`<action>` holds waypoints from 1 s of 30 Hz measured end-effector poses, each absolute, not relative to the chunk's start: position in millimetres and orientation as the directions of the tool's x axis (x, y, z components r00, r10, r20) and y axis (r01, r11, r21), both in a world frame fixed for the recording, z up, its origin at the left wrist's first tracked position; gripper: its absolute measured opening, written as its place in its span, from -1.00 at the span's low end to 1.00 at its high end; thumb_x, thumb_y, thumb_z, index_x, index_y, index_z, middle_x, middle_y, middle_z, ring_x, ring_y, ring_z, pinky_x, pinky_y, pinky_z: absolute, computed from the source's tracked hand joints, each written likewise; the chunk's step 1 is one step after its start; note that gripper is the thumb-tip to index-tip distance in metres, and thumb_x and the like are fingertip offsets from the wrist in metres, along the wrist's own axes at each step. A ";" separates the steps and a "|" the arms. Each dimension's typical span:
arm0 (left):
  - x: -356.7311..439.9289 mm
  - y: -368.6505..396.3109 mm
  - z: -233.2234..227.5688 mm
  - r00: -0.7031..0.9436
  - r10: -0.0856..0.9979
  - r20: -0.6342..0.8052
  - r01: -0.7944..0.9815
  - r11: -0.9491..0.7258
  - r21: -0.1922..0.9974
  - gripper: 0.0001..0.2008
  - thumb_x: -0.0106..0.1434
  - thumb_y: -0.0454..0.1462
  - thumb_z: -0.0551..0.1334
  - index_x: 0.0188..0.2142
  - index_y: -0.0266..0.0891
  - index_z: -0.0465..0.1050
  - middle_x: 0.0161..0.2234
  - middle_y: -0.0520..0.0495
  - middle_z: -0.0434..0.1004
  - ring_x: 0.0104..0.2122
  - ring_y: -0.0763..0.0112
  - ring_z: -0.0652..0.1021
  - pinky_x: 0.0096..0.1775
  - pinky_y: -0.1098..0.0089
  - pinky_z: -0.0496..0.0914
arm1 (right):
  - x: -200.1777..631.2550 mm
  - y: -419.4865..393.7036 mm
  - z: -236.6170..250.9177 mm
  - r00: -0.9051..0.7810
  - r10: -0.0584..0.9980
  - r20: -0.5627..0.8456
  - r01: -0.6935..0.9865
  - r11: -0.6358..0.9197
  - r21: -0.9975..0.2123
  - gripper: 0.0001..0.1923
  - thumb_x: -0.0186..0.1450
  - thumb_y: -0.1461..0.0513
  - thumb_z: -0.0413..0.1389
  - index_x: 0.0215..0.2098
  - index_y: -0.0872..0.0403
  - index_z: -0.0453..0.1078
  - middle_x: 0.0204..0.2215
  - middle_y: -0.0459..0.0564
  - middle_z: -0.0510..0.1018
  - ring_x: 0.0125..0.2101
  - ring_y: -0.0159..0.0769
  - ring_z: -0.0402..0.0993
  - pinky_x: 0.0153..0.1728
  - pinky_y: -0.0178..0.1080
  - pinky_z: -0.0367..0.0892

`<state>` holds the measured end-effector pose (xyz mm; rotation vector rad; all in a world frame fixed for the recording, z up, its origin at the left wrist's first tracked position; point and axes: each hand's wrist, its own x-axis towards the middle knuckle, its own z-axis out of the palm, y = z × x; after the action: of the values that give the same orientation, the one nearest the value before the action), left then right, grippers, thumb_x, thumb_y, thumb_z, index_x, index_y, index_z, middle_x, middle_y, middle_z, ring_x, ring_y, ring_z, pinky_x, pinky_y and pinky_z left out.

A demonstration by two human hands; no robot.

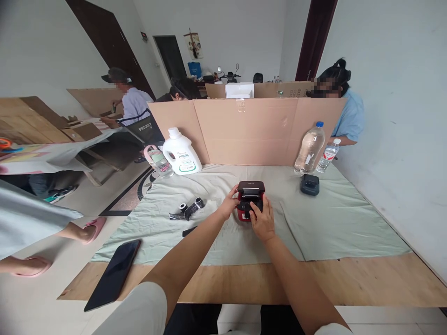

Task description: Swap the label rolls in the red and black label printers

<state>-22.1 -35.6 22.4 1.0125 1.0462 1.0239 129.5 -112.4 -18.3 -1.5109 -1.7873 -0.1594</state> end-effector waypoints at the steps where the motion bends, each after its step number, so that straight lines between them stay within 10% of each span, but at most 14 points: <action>1: -22.6 -32.1 22.3 0.182 0.971 -0.154 -0.160 0.184 0.970 -0.13 -0.16 -0.49 0.22 0.19 0.01 0.19 0.11 -0.09 0.30 -0.15 0.25 0.47 -0.15 0.28 0.35 | 130.4 -112.0 -18.4 -0.004 0.788 0.615 0.881 0.293 -0.371 -0.63 0.34 0.16 -0.08 0.05 -0.02 0.39 0.25 0.02 0.11 0.24 -0.01 -0.04 0.17 0.09 0.08; 7: -23.8 -3.6 30.2 0.132 0.988 -0.077 -0.122 0.093 0.988 -0.31 -0.10 -0.46 0.26 0.08 -0.06 0.36 0.17 -0.06 0.27 0.15 0.11 0.26 0.13 0.18 0.14 | 135.0 -112.4 -13.9 -0.059 0.802 0.594 0.890 0.312 -0.333 -0.59 0.35 0.08 -0.08 0.06 0.01 0.38 0.15 0.09 0.26 0.19 -0.04 0.04 0.16 0.03 0.09; 17: -16.3 6.0 30.0 0.152 0.986 -0.070 -0.065 0.080 0.995 -0.32 0.01 -0.41 0.21 0.17 -0.12 0.22 0.19 -0.13 0.22 -0.14 0.29 0.49 -0.03 0.26 0.32 | 161.6 -82.3 19.6 -0.081 0.889 0.451 0.833 0.309 -0.459 -0.59 0.37 0.09 -0.18 -0.10 0.01 0.46 -0.14 0.02 0.55 -0.07 -0.15 0.34 0.01 -0.08 0.18; 30: -5.3 -29.7 -4.0 -0.135 0.984 -0.116 0.065 0.126 0.990 -0.76 0.20 -0.26 0.12 -0.13 -0.20 0.39 -0.13 -0.16 0.49 -0.07 0.19 0.44 0.00 0.24 0.26 | 134.1 -6.1 53.5 -0.293 0.946 -0.141 0.943 0.261 -0.208 -0.76 0.10 0.34 0.12 -0.29 -0.01 0.54 -0.30 0.07 0.60 -0.28 -0.12 0.50 -0.28 -0.18 0.30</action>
<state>-5.3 -29.7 -4.0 1.1060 1.4150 1.1770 134.1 -6.1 53.5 -1.8615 -2.4851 0.3960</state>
